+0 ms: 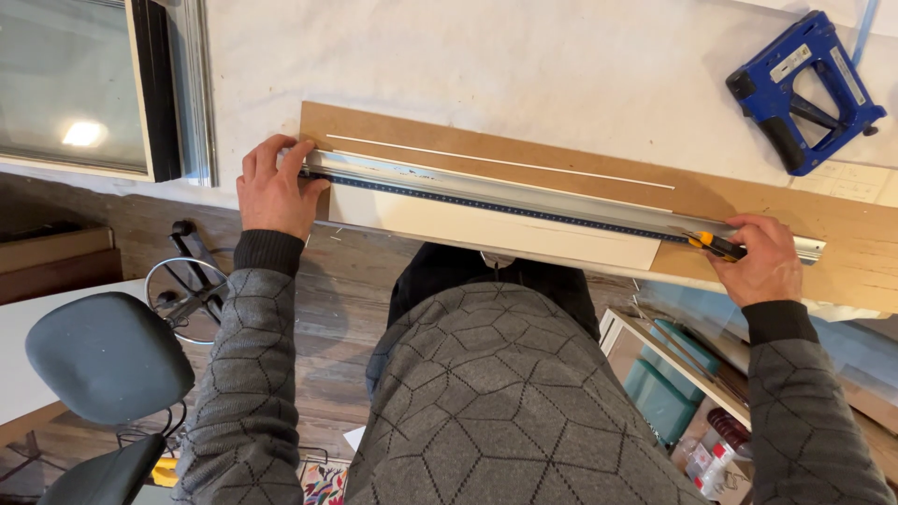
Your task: Cutting a white material using a utility knife and a metal ruler on a workshop table.
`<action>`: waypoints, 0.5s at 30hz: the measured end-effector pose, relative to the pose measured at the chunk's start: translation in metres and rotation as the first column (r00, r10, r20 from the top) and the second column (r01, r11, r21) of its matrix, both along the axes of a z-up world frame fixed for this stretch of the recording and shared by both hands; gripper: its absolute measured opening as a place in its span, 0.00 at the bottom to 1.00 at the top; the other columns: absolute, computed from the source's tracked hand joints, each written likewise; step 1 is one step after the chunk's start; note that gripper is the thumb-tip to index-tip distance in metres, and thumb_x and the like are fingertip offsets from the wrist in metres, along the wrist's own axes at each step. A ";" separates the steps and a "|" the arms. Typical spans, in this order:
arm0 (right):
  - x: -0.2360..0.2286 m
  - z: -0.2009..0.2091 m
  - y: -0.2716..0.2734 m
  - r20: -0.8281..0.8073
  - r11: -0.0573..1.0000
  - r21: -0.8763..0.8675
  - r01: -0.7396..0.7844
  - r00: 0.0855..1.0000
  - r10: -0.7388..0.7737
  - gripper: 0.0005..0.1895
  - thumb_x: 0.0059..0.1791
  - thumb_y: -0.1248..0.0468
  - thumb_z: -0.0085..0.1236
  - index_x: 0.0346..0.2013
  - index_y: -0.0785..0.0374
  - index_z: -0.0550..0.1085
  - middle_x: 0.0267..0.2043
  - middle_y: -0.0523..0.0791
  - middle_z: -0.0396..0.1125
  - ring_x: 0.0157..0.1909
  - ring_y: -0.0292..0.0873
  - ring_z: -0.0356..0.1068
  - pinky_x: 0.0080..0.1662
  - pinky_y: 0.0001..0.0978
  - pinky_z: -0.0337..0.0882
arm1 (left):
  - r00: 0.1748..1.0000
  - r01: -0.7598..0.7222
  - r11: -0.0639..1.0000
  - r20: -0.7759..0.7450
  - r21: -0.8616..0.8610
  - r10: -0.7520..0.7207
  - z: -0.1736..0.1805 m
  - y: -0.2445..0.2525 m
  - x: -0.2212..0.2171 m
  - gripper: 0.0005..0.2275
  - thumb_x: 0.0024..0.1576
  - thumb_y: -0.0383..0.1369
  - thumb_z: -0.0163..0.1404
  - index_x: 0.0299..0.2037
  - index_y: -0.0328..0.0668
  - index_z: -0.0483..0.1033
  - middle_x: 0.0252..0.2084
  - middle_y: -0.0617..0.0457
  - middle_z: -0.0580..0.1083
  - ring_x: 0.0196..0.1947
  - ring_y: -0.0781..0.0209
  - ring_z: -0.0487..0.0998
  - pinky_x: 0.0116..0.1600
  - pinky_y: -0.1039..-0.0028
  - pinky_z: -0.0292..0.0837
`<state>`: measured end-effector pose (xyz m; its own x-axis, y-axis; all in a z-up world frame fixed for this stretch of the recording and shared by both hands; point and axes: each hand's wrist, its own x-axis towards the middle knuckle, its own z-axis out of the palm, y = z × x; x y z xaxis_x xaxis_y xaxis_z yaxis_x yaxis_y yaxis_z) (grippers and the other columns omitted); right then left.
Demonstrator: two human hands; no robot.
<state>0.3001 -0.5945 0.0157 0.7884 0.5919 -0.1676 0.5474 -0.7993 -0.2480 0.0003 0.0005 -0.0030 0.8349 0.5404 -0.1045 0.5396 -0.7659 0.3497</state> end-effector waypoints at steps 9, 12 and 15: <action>0.000 -0.002 -0.002 0.008 1.000 -0.002 -0.002 1.000 0.002 0.17 0.41 0.65 0.75 0.30 0.64 0.70 0.56 0.42 0.70 0.58 0.49 0.68 0.58 0.42 0.71 | 0.999 -0.022 1.000 -0.026 -0.020 0.022 0.001 -0.001 0.003 0.26 0.49 0.31 0.67 0.60 0.48 0.76 0.62 0.52 0.67 0.63 0.46 0.65 0.57 0.53 0.66; 0.000 -0.001 -0.002 0.007 1.000 -0.012 0.002 1.000 -0.001 0.17 0.42 0.65 0.75 0.30 0.64 0.71 0.56 0.42 0.70 0.57 0.49 0.68 0.58 0.42 0.71 | 0.999 -0.025 0.999 -0.039 -0.021 0.025 0.002 -0.001 0.004 0.26 0.49 0.31 0.67 0.60 0.48 0.76 0.62 0.52 0.67 0.63 0.46 0.65 0.57 0.52 0.66; 0.000 -0.004 -0.005 0.003 1.000 0.003 -0.005 1.000 0.005 0.16 0.43 0.66 0.74 0.31 0.64 0.70 0.56 0.42 0.70 0.58 0.49 0.68 0.56 0.39 0.71 | 0.999 -0.024 1.000 -0.029 -0.020 0.024 0.002 -0.001 0.004 0.26 0.49 0.31 0.67 0.60 0.48 0.76 0.62 0.52 0.67 0.63 0.46 0.65 0.57 0.52 0.66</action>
